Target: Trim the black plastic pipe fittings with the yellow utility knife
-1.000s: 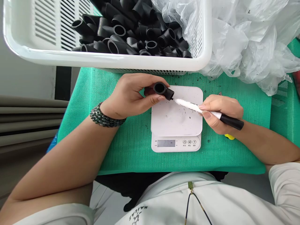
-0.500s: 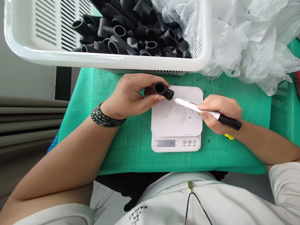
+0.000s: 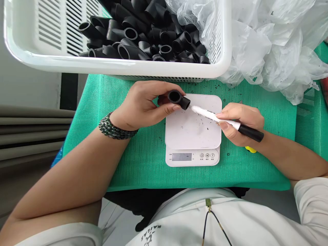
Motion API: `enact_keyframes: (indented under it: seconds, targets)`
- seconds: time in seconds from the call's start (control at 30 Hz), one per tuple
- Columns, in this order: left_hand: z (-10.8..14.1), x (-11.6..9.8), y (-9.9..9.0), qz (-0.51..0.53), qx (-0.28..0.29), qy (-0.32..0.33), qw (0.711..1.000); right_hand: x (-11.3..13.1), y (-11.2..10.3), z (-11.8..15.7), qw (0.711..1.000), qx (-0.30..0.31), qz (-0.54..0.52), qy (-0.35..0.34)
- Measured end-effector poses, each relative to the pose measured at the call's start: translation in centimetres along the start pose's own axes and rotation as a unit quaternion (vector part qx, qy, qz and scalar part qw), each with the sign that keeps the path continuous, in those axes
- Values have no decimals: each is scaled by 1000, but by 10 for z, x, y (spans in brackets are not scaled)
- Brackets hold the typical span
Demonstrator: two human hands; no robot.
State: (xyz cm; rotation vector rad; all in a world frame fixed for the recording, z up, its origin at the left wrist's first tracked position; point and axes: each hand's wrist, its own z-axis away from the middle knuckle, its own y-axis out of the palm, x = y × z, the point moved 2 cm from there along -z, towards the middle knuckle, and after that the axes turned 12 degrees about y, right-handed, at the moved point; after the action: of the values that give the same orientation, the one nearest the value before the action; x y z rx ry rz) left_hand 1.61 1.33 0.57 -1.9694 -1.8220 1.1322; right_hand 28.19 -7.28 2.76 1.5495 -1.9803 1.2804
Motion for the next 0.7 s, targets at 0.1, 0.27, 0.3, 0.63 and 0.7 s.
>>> enact_keyframes:
  seconds: [0.1,0.27,0.3,0.63,0.7]
  targets:
    - [0,0,0,1,2,-3,1000,0,0,0,1000,-1,6,-2]
    - [0,0,0,1,4,-6,1000,-2,0,3,1000,-13,15,12]
    - [0,0,0,-1,4,-5,1000,-2,0,4,1000,-15,16,15]
    - [-1,-1,-1,-9,12,-10,1000,-2,0,4,1000,-4,-8,11]
    - [-2,-1,-1,-10,14,-12,1000,-3,0,4,1000,-2,-13,10]
